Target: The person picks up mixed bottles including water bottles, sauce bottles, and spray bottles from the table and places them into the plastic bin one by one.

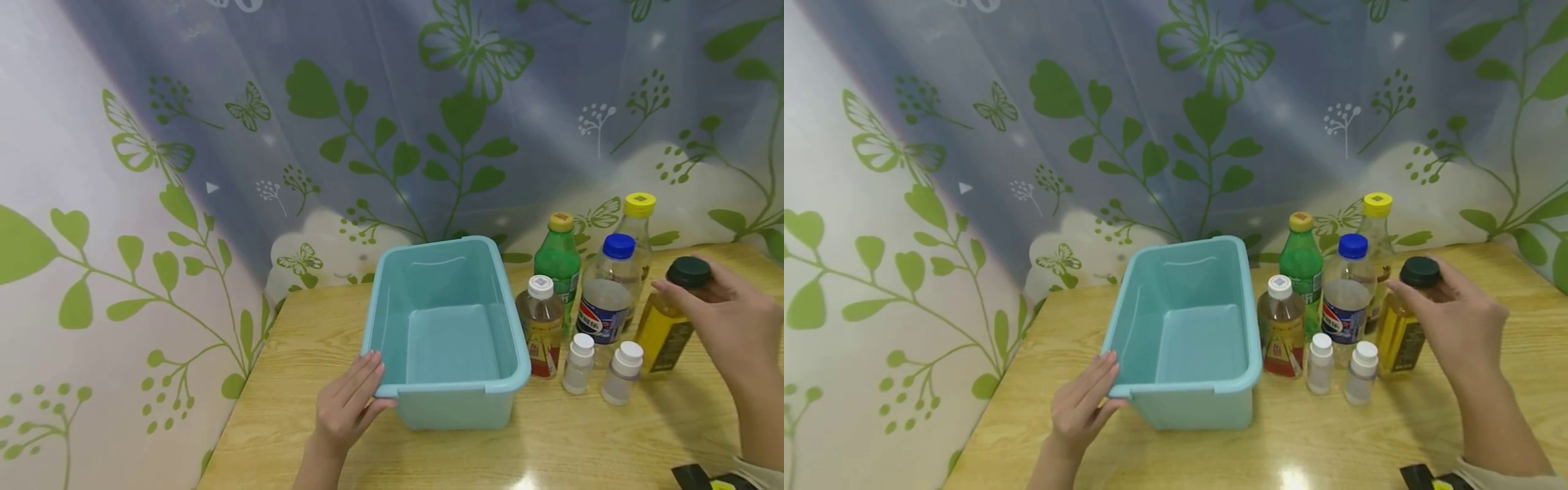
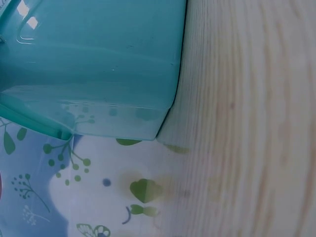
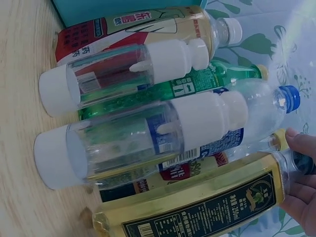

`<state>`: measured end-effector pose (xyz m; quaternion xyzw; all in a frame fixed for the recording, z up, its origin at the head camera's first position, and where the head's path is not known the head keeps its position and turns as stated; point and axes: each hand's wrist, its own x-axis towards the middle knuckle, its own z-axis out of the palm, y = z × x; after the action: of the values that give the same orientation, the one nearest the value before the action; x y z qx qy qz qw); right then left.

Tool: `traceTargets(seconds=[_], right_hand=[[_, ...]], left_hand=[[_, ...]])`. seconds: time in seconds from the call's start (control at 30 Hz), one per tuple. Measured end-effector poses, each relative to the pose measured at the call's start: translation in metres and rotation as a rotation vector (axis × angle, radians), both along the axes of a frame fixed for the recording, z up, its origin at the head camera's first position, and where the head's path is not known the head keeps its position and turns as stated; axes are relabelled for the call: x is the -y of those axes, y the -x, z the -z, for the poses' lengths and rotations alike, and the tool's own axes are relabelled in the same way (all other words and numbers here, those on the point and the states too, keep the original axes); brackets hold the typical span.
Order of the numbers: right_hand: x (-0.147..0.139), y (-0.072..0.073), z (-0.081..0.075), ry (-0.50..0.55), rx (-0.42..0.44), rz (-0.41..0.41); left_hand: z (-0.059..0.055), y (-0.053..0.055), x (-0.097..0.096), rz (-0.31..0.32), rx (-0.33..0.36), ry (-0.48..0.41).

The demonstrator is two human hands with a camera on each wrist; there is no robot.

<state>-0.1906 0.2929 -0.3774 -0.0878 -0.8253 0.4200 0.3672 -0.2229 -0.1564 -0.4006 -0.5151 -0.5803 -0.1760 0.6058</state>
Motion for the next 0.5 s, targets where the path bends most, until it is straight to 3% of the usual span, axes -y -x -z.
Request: traceTargets(seconds=[0.3, 0.5], right_hand=[[0.003, -0.004, -0.006, 0.004, -0.159, -0.075], [0.004, -0.01, -0.015, 0.017, -0.172, -0.104]], left_hand=[[-0.001, -0.001, 0.0, -0.002, -0.002, 0.002], [-0.001, 0.0, 0.0, -0.009, -0.005, 0.001]])
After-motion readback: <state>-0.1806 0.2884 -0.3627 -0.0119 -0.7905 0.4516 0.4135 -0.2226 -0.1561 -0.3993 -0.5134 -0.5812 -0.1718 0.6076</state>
